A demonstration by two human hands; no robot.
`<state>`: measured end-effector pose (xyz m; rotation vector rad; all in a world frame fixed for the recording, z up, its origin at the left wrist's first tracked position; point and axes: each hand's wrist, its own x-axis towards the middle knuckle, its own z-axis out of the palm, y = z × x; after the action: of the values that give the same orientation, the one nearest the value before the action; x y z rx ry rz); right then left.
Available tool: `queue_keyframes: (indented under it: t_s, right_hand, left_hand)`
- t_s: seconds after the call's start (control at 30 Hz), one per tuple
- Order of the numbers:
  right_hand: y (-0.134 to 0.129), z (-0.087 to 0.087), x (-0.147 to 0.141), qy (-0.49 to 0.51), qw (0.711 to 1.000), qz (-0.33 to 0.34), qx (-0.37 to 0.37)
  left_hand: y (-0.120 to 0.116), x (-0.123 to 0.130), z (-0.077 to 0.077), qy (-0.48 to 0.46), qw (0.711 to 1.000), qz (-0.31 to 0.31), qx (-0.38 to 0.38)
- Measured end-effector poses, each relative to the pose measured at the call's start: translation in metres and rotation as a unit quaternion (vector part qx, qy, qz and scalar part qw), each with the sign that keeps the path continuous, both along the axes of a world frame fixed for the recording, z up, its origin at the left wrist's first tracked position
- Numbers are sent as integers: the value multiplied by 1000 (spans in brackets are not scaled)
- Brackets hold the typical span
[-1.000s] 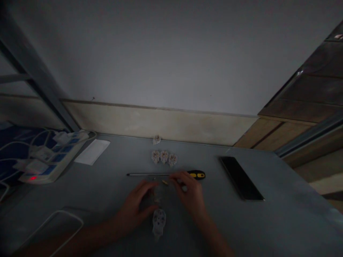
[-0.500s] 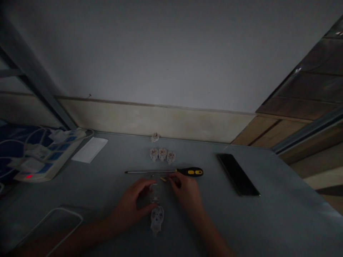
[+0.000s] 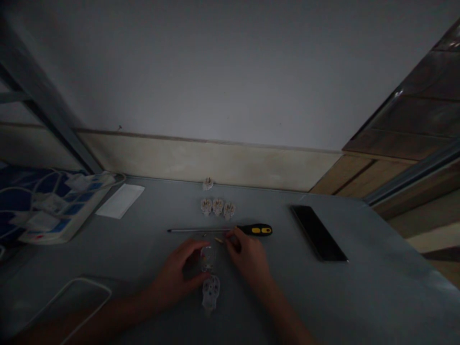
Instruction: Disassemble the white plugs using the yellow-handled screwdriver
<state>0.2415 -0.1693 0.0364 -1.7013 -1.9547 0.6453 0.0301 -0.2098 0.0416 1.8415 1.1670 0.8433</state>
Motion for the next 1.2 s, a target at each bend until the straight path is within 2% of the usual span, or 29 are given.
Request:
queue_keyframes:
  t_s: [0.37, 0.5, 0.83, 1.03, 1.2]
  right_hand:
    - [-4, -11, -6, -35, 999, 4, 27]
    - [-3, -10, -6, -47, 999, -9, 23]
    - [-1, -3, -3, -17, 1000, 26, -5]
    - [-2, -6, -4, -16, 1000, 8, 12]
    - [-3, -7, -6, -28, 999, 20, 22]
  left_hand:
    - [0, 0, -2, -9, 1000, -1, 0]
    - [0, 0, -1, -13, 1000, -2, 0]
    - [0, -1, 1, -1, 1000, -3, -3]
    - [0, -1, -3, -7, 1000, -5, 8]
    - [0, 0, 0, -8, 1000, 0, -4]
